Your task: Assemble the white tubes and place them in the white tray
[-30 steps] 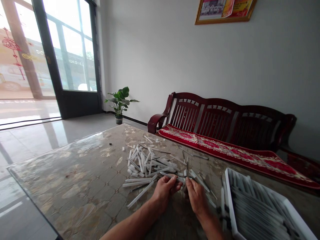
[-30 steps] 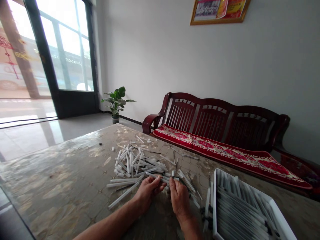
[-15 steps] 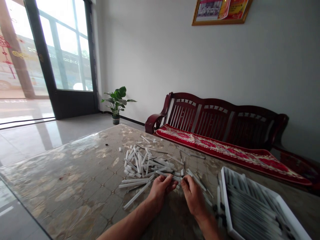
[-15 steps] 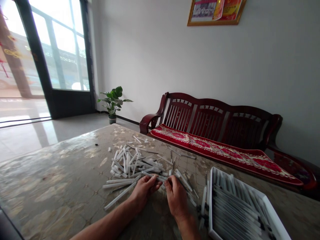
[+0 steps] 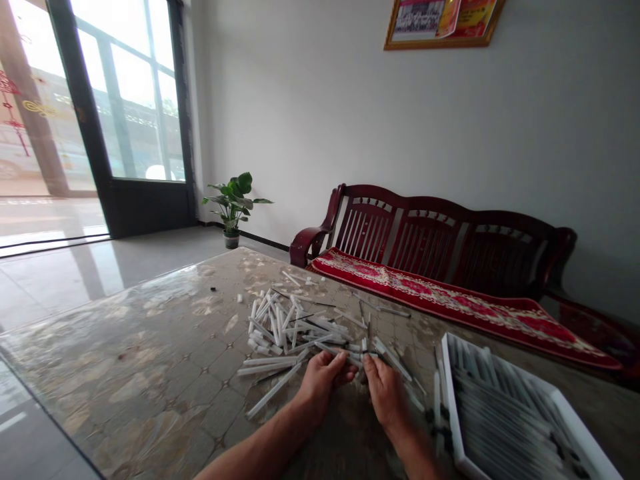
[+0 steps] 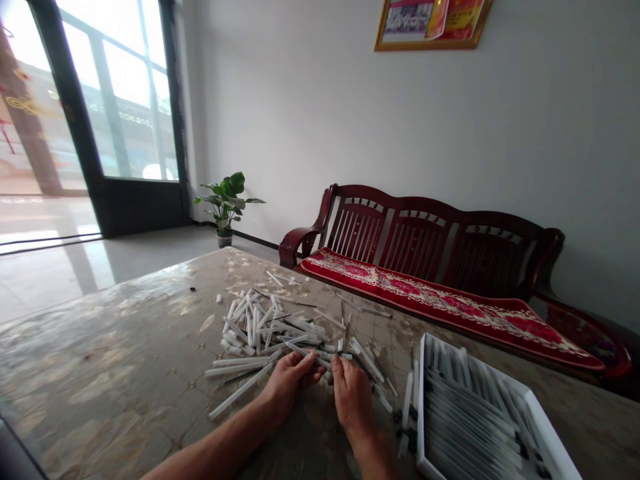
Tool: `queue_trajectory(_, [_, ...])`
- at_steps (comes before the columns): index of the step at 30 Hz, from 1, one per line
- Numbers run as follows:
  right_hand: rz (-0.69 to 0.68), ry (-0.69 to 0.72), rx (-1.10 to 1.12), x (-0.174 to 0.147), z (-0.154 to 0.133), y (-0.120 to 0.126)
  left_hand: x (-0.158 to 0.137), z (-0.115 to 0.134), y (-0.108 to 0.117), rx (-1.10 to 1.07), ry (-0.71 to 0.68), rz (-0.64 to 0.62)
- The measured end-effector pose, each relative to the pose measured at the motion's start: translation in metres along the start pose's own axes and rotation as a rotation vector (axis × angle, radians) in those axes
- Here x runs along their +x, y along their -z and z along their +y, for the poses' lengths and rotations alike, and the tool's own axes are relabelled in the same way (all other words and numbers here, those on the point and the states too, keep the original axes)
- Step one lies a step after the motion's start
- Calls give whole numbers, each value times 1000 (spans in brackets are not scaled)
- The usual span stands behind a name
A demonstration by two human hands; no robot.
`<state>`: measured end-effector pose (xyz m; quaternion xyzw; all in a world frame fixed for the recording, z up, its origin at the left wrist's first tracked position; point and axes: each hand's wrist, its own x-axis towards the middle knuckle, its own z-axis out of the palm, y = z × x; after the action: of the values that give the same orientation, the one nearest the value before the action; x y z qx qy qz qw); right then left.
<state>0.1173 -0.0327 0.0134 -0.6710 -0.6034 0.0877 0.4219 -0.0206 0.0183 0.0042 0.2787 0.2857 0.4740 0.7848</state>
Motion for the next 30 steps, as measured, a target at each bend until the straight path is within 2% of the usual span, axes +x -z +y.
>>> queue_trajectory(7, [24, 23, 39, -2, -1, -1, 0, 0, 1, 11, -3, -5])
queue_trajectory(9, [-2, -60, 141, -2, 1, -4, 0, 0, 1, 21, -10, -16])
queue_trajectory(14, [-168, -401, 487, -4, 2, -12, -2, 2, 0, 49, -49, -33])
queue_trajectory(16, [-179, -489, 556, -6, -3, -13, -4, 3, -1, 78, -75, -55])
queue_trajectory(19, [-194, -553, 610, -8, -11, -13, -5, 6, -1, 108, -89, -63])
queue_trajectory(22, [-247, -510, 643, -2, -13, -4, -4, 8, -1, 101, -92, -20])
queue_trajectory(25, [-170, -358, 487, 13, 2, 17, -3, 12, -1, 98, -114, 18])
queue_trajectory(28, [35, -201, 77, 25, 31, 44, -3, 15, 0, 150, -147, 8])
queue_trajectory(30, [69, -149, -138, 27, 48, 60, -4, 16, 0, 204, -177, 0])
